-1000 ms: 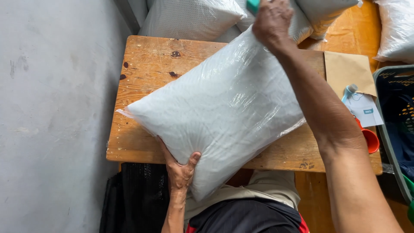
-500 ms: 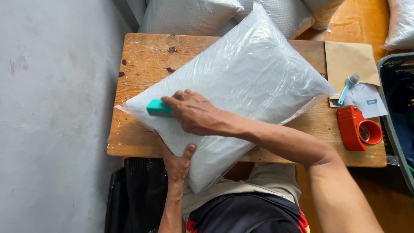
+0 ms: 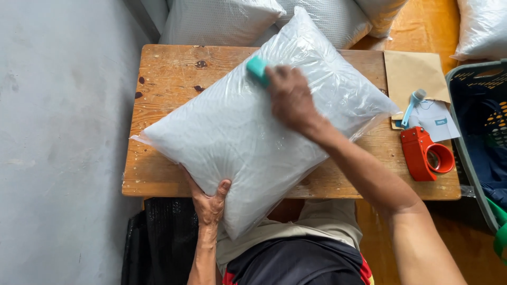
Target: A person uses a small hand brush to smooth or clean the surface of a plastic-wrapped pillow on a workbench.
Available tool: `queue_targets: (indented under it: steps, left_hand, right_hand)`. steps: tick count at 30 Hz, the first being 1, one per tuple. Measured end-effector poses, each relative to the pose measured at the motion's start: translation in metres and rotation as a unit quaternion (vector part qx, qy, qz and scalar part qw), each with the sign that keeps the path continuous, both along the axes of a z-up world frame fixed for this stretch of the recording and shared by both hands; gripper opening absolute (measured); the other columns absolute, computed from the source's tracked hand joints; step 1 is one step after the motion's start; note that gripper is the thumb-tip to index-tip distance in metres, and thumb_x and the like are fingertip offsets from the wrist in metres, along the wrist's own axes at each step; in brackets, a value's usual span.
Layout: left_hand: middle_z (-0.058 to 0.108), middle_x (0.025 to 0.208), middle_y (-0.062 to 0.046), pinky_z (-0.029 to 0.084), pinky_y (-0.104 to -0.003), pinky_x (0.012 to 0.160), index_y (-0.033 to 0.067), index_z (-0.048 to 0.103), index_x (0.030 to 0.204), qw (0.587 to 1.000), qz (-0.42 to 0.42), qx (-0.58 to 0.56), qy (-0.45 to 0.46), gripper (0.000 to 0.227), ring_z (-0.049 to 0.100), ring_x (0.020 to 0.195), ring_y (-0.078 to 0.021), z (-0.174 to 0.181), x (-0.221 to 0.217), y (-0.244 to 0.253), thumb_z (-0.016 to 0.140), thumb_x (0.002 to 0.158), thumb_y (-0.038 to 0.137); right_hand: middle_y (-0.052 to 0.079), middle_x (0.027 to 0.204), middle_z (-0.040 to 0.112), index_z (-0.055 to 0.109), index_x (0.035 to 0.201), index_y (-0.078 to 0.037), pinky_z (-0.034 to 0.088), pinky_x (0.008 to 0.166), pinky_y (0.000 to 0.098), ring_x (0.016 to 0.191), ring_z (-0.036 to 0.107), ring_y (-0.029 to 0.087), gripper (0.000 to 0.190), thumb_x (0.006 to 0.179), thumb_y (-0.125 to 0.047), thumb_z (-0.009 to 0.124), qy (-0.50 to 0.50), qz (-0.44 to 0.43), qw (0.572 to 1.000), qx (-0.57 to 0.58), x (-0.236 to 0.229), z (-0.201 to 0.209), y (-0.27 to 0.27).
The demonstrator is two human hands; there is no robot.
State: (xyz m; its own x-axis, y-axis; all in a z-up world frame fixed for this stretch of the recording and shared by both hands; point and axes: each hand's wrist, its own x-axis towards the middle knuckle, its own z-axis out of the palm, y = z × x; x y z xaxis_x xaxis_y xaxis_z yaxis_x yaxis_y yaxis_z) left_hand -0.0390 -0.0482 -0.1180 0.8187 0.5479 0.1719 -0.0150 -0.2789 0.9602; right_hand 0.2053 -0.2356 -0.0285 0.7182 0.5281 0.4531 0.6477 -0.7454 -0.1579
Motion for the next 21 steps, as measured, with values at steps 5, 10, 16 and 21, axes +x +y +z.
queue_targets:
  steps: [5, 10, 16, 21]
  left_hand:
    - [0.016, 0.168, -0.025, 0.016, -0.048, 0.127, 0.0002, 0.009, 0.16, 1.0, 0.005, 0.014, 0.006, 0.123, 0.017, 0.157, -0.0365, -0.005, -0.006, -0.001, 0.075, 0.074, 0.057]
    - [0.016, 0.168, -0.024, 0.016, -0.046, 0.128, 0.0017, 0.011, 0.161, 1.0, 0.008, 0.007, -0.01, 0.123, 0.018, 0.157, -0.0358, 0.0, -0.005, -0.004, 0.076, 0.072, 0.057]
    - [0.02, 0.167, -0.025, 0.018, -0.045, 0.127, -0.0021, 0.013, 0.16, 1.0, 0.013, 0.014, -0.014, 0.122, 0.021, 0.156, -0.0358, -0.002, -0.006, -0.005, 0.077, 0.073, 0.055]
    - [0.023, 0.165, -0.027, 0.019, -0.045, 0.127, -0.0058, 0.015, 0.158, 1.0, 0.004, 0.008, -0.012, 0.123, 0.022, 0.155, -0.0371, -0.003, -0.006, -0.005, 0.076, 0.072, 0.058]
  right_hand:
    - [0.023, 0.128, 0.057, 0.049, 0.141, -0.005, 0.044, 0.087, 0.0493, 0.096, 0.054, 0.037, 0.047, 0.094, -0.005, 0.048, 0.142, 0.239, 0.961, -0.007, -0.037, 0.043, 0.024]
    - [0.028, 0.11, 0.061, 0.061, 0.128, 0.001, 0.047, 0.069, 0.0569, 0.094, 0.059, 0.045, 0.042, 0.089, 0.005, 0.048, -0.022, 0.08, 0.996, 0.026, 0.139, 0.03, -0.006]
    - [0.025, 0.104, 0.066, 0.064, 0.112, -0.007, 0.04, 0.085, 0.0595, 0.098, 0.06, 0.048, 0.036, 0.085, 0.001, 0.042, 0.082, -0.192, 0.976, -0.064, 0.247, 0.03, -0.059]
    - [0.045, 0.152, 0.032, 0.06, 0.12, 0.013, 0.015, 0.115, 0.0717, 0.142, 0.025, 0.059, 0.031, 0.093, 0.009, 0.045, 0.256, -0.174, 0.929, -0.205, 0.204, 0.043, -0.008]
